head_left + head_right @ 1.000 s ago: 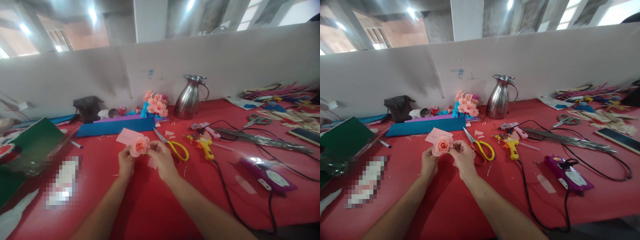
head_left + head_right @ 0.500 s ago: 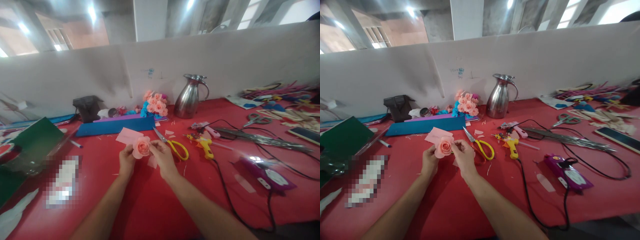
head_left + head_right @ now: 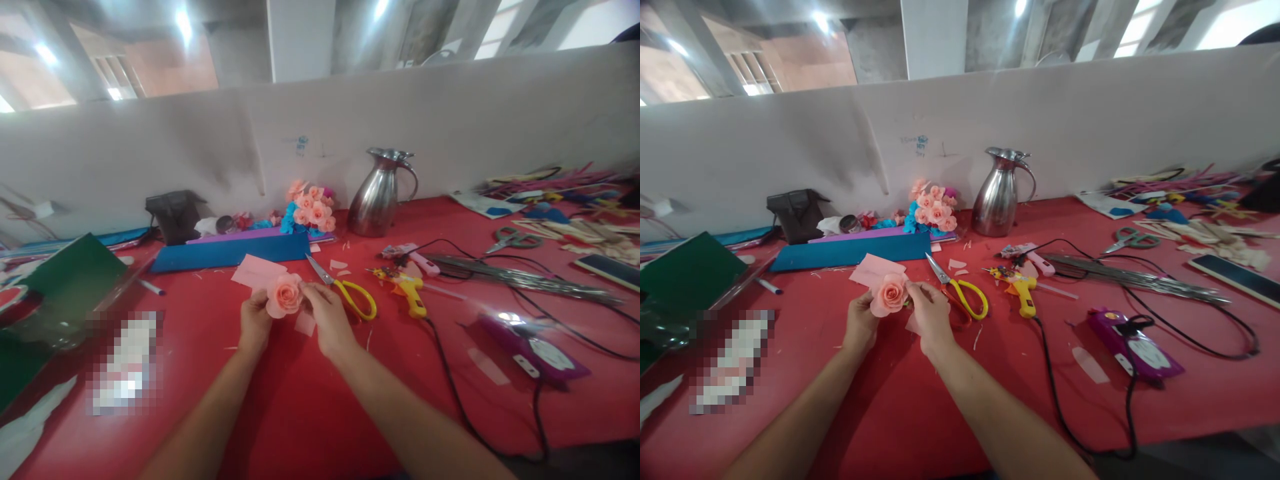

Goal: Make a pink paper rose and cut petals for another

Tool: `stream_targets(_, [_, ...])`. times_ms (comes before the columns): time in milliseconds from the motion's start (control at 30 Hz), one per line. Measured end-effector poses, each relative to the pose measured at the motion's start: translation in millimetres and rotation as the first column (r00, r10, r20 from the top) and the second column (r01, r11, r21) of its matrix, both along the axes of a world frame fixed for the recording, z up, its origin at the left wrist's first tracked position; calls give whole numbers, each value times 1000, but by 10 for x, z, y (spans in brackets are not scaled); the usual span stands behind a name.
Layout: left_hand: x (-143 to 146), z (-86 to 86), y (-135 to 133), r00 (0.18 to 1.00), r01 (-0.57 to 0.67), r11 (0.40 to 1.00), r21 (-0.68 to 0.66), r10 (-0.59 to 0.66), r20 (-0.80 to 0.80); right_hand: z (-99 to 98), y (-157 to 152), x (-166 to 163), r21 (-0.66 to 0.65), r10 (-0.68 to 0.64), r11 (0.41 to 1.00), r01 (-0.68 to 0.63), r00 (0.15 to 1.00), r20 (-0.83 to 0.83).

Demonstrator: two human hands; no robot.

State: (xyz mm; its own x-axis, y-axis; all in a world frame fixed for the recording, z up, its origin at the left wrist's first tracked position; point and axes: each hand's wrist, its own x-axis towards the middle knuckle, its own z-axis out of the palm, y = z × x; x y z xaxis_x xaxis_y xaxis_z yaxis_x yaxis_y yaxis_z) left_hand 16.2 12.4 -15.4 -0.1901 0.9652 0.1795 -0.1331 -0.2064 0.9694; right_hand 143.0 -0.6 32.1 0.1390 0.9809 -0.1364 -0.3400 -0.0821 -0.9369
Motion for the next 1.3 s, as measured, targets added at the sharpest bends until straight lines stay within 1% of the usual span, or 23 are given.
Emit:
stream_targets(100, [4,-22,17,998,-3,1000,-13,4,59,12,7,-14,-30,-12,999,10,997,-70])
stream_targets(200, [0,-57,32,994,3,1000,-14,-2,113,-10,15,-14,9,2,1000,-1,999,-37])
stream_targets(333, [1,-65,34,994,-12,1000,-18,14,104,-24,11,-6,58,-10,998,9,1000,5])
stream_targets(500, [16,-18,39,991,-52,998,-47,57,119,33,-12,-26,74,-5,997,6,1000,-20])
stream_targets(700, [4,1,38,989,-66,997,-47,72,126,83,-31,-35,15,56,998,-56,997,-51])
stream_targets(833, [-11,-10,29,989,-89,995,-37,93,115,103,-56,-24,-22,159,987,-160,987,-31])
stream_targets(900, [-12,-15,26,987,-104,994,-44,109,114,110,-69,-21,-58,206,976,-208,978,-45])
stream_targets(967, [-7,-18,28,986,-115,992,-55,121,116,111,-76,-22,-87,226,969,-232,971,-74])
stream_targets(1067, [4,-21,38,983,-120,991,-63,127,132,100,-69,-24,-108,202,971,-215,972,-118])
stream_targets(1167, [4,-29,49,982,-126,991,-53,132,137,73,-49,-23,-95,165,979,-180,975,-148])
stream_targets(1300, [-29,-50,49,991,-105,993,-54,109,77,40,-16,-4,-60,117,991,-123,989,-91])
